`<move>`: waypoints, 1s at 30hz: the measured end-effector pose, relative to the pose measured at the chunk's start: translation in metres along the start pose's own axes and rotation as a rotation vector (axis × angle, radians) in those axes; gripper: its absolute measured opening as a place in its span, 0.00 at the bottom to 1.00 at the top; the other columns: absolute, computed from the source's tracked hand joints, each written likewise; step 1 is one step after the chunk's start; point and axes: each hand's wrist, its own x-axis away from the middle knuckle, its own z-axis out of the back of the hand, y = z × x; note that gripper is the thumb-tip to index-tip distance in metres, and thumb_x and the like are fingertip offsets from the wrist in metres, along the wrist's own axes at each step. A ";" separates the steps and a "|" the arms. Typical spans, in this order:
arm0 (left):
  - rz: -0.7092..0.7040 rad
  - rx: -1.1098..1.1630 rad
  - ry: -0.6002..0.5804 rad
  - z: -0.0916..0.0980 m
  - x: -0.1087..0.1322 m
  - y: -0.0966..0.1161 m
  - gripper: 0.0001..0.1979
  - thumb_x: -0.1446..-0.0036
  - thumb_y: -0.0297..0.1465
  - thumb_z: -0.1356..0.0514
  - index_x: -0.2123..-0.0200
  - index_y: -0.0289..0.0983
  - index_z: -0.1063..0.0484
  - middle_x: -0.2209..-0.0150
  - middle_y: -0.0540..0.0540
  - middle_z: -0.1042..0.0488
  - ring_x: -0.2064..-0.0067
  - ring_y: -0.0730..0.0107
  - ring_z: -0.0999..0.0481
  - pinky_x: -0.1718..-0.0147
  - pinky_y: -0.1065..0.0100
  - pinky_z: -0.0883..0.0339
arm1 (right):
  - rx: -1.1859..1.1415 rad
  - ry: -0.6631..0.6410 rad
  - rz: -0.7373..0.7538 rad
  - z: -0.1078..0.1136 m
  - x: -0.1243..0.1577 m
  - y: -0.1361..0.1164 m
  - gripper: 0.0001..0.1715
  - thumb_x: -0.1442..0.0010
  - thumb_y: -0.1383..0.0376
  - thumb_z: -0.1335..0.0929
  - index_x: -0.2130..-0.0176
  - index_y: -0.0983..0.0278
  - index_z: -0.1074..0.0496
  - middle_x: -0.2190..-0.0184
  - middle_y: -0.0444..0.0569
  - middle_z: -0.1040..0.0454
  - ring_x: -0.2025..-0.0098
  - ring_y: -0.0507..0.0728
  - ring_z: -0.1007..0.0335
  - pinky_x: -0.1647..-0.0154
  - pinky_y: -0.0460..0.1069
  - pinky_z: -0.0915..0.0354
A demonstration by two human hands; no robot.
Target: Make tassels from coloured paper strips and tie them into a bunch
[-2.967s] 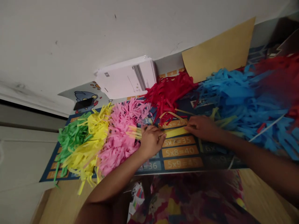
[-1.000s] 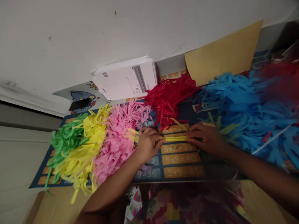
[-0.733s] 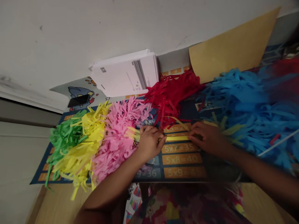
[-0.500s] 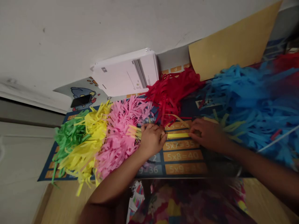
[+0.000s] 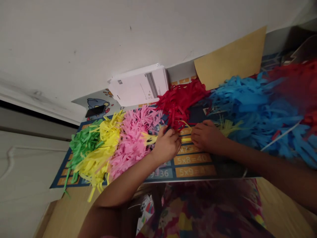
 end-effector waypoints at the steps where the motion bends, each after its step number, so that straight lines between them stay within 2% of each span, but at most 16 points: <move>1: -0.032 -0.020 0.002 -0.001 -0.002 -0.001 0.07 0.37 0.34 0.42 0.66 0.44 0.24 0.60 0.50 0.21 0.51 0.60 0.29 0.40 0.48 0.49 | -0.015 -0.014 -0.042 0.001 -0.003 -0.001 0.09 0.37 0.69 0.34 0.69 0.65 0.26 0.68 0.49 0.24 0.59 0.59 0.36 0.54 0.57 0.51; 3: -0.100 -0.071 0.009 -0.004 -0.004 -0.002 0.09 0.35 0.33 0.44 0.65 0.43 0.24 0.60 0.48 0.20 0.52 0.60 0.29 0.42 0.46 0.48 | -0.018 -0.038 -0.090 0.002 -0.008 -0.005 0.09 0.36 0.67 0.34 0.67 0.65 0.25 0.65 0.51 0.24 0.59 0.59 0.36 0.56 0.57 0.51; 5: -0.111 -0.127 0.043 -0.008 -0.004 -0.004 0.09 0.34 0.31 0.44 0.65 0.42 0.24 0.62 0.49 0.20 0.54 0.62 0.29 0.43 0.46 0.48 | 0.008 -0.040 -0.074 0.003 -0.011 -0.013 0.09 0.35 0.66 0.34 0.66 0.64 0.26 0.63 0.52 0.24 0.57 0.60 0.36 0.57 0.57 0.51; 9: -0.106 -0.183 0.089 -0.016 0.006 -0.005 0.07 0.34 0.30 0.43 0.65 0.42 0.25 0.66 0.52 0.21 0.53 0.64 0.29 0.42 0.49 0.52 | 0.076 0.007 0.013 -0.003 -0.003 -0.019 0.12 0.34 0.71 0.36 0.68 0.64 0.27 0.69 0.49 0.26 0.60 0.58 0.37 0.57 0.55 0.51; 14: -0.017 -0.077 0.062 -0.015 0.015 -0.009 0.08 0.33 0.32 0.43 0.59 0.45 0.23 0.65 0.52 0.20 0.55 0.65 0.28 0.45 0.51 0.49 | 0.049 0.075 -0.038 -0.010 0.019 -0.001 0.12 0.34 0.69 0.36 0.67 0.64 0.26 0.67 0.50 0.25 0.62 0.58 0.37 0.58 0.54 0.51; 18: 0.088 0.074 0.073 -0.016 0.017 -0.015 0.09 0.35 0.37 0.41 0.62 0.44 0.21 0.63 0.48 0.19 0.56 0.63 0.28 0.49 0.52 0.46 | -0.027 0.053 -0.068 -0.017 0.022 0.011 0.13 0.33 0.66 0.36 0.67 0.63 0.25 0.66 0.49 0.24 0.62 0.58 0.36 0.59 0.53 0.52; 21: 0.135 0.147 0.089 -0.017 0.018 -0.018 0.07 0.37 0.37 0.39 0.63 0.44 0.20 0.63 0.49 0.19 0.56 0.62 0.28 0.49 0.53 0.45 | -0.109 0.004 -0.090 -0.018 0.019 0.017 0.13 0.33 0.65 0.36 0.67 0.62 0.24 0.66 0.48 0.24 0.62 0.58 0.35 0.59 0.53 0.52; 26: 0.281 0.251 0.050 -0.014 0.019 -0.020 0.07 0.38 0.36 0.38 0.66 0.44 0.20 0.63 0.48 0.21 0.56 0.61 0.28 0.54 0.55 0.43 | -0.331 -0.164 -0.204 -0.012 0.011 0.025 0.10 0.34 0.63 0.34 0.66 0.60 0.24 0.63 0.47 0.24 0.60 0.58 0.33 0.59 0.52 0.51; 30: 0.309 0.196 -0.008 -0.011 0.014 -0.019 0.07 0.40 0.34 0.38 0.69 0.41 0.22 0.63 0.46 0.22 0.55 0.59 0.28 0.54 0.54 0.42 | -0.370 -0.326 -0.310 -0.006 -0.001 0.028 0.07 0.39 0.63 0.31 0.68 0.60 0.24 0.64 0.47 0.24 0.59 0.59 0.32 0.61 0.52 0.51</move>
